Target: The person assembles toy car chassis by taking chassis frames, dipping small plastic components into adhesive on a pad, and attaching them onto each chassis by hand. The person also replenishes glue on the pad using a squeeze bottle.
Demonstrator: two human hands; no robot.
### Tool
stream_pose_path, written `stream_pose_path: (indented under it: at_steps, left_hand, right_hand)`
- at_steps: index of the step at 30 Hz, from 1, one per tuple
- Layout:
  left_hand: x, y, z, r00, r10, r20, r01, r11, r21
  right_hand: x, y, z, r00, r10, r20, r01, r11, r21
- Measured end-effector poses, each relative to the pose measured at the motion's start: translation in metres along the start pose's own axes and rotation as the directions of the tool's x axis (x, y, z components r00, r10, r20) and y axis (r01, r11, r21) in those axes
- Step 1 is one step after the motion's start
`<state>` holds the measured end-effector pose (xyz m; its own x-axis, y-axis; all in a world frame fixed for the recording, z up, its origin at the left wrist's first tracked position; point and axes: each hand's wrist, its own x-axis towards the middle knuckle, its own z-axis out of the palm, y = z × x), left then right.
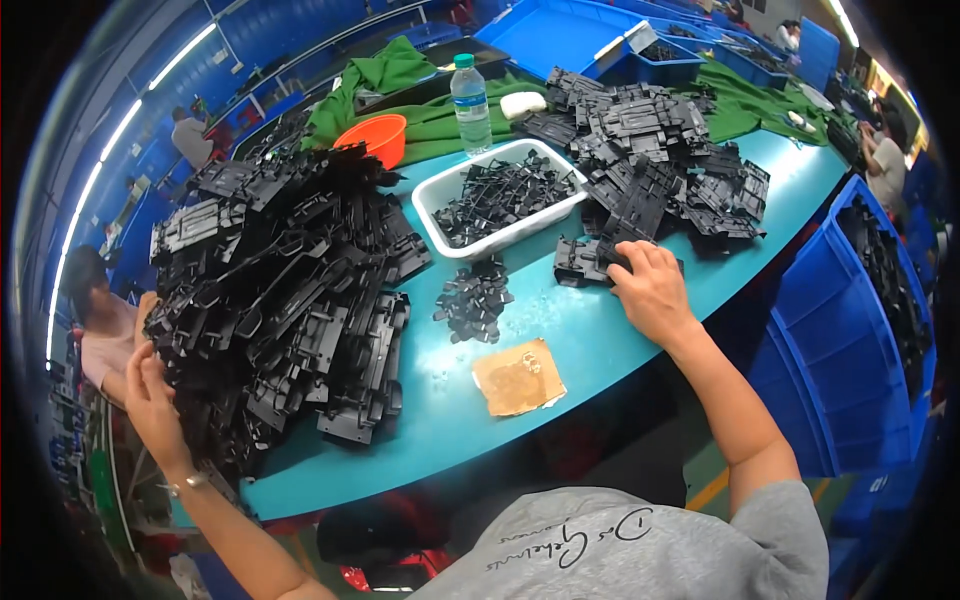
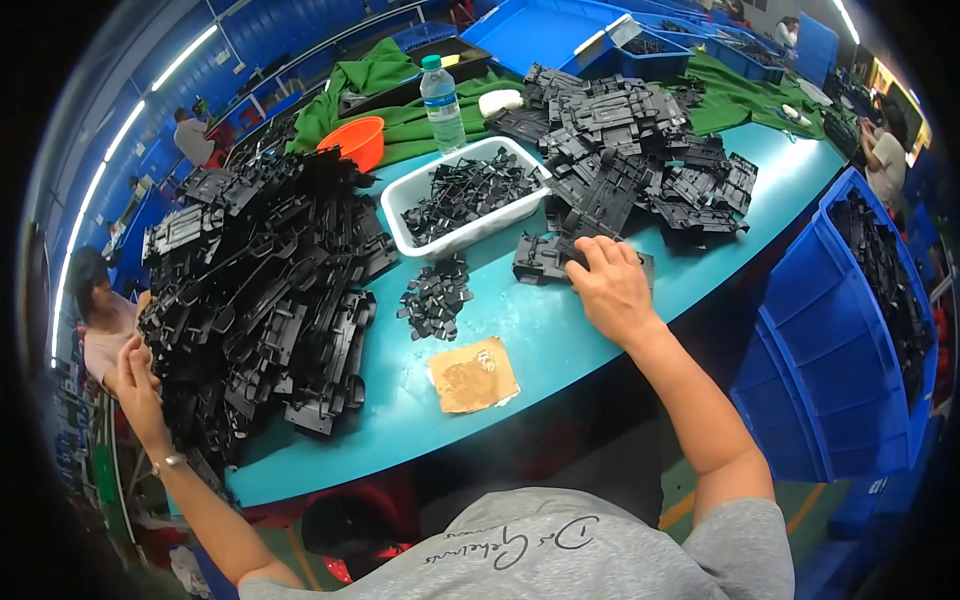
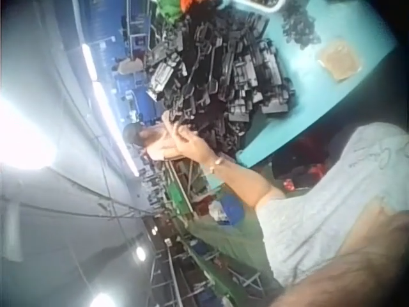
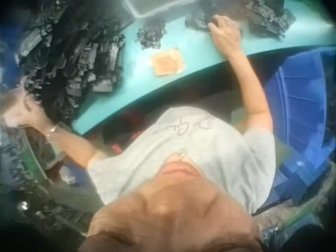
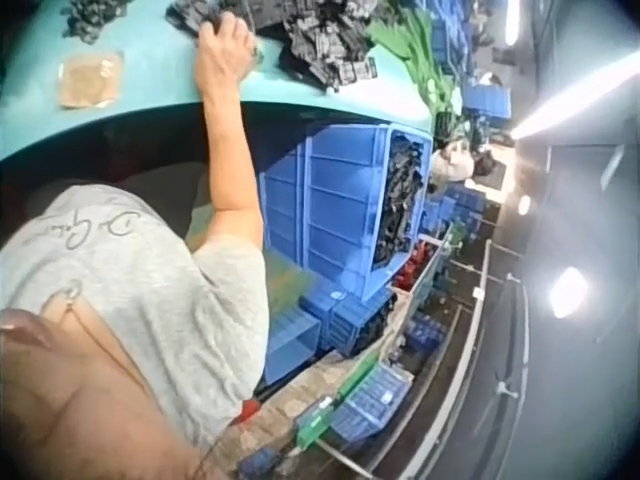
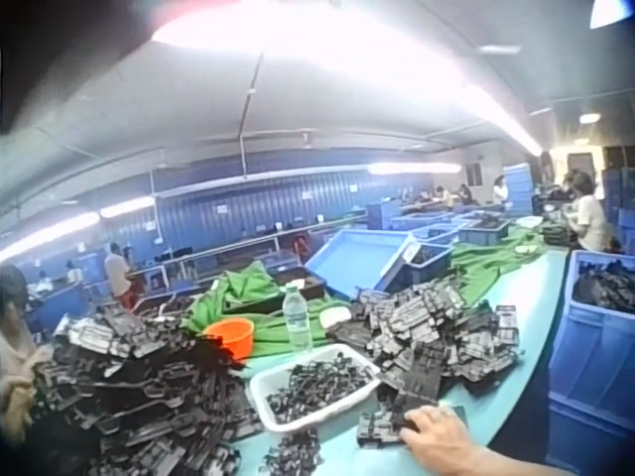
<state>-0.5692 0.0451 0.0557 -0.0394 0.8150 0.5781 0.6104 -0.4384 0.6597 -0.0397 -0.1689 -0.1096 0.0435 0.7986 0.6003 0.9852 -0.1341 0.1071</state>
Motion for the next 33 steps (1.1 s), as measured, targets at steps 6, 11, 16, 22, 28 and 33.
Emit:
stream_pose_path:
  at_steps: [6, 11, 16, 22, 28, 33]
  left_hand:
    - [-0.101, 0.052, 0.039, 0.959, 0.085, 0.272, -0.015, 0.967, -0.253]
    - [-0.165, 0.075, 0.13, 0.79, 0.203, 0.579, 0.098, 0.889, -0.447]
    - [-0.178, 0.107, 0.228, 0.686, 0.39, 0.614, -0.004, 0.846, -0.533]
    - [-0.154, 0.121, 0.256, 0.693, 0.328, 0.643, 0.584, 0.268, -0.766]
    - [-0.134, 0.088, 0.249, 0.682, 0.278, 0.676, 0.712, -0.043, -0.701]
    - [-0.14, 0.079, 0.254, 0.694, 0.285, 0.661, 0.717, -0.196, -0.668]
  right_hand:
    - [0.013, -0.011, -0.008, 0.983, -0.121, -0.135, 0.12, 0.993, -0.017]
    - [0.032, -0.046, -0.022, 0.972, 0.159, -0.171, -0.092, 0.934, 0.346]
    - [0.076, -0.112, -0.051, 0.936, 0.351, 0.016, -0.222, 0.557, 0.8]
    - [0.094, -0.114, -0.042, 0.906, 0.138, 0.401, -0.357, -0.26, 0.897]
    - [0.067, -0.084, 0.031, 0.948, 0.095, 0.304, -0.304, 0.551, 0.777]
    - [0.068, -0.1, 0.048, 0.971, -0.117, 0.211, -0.042, 0.779, 0.626]
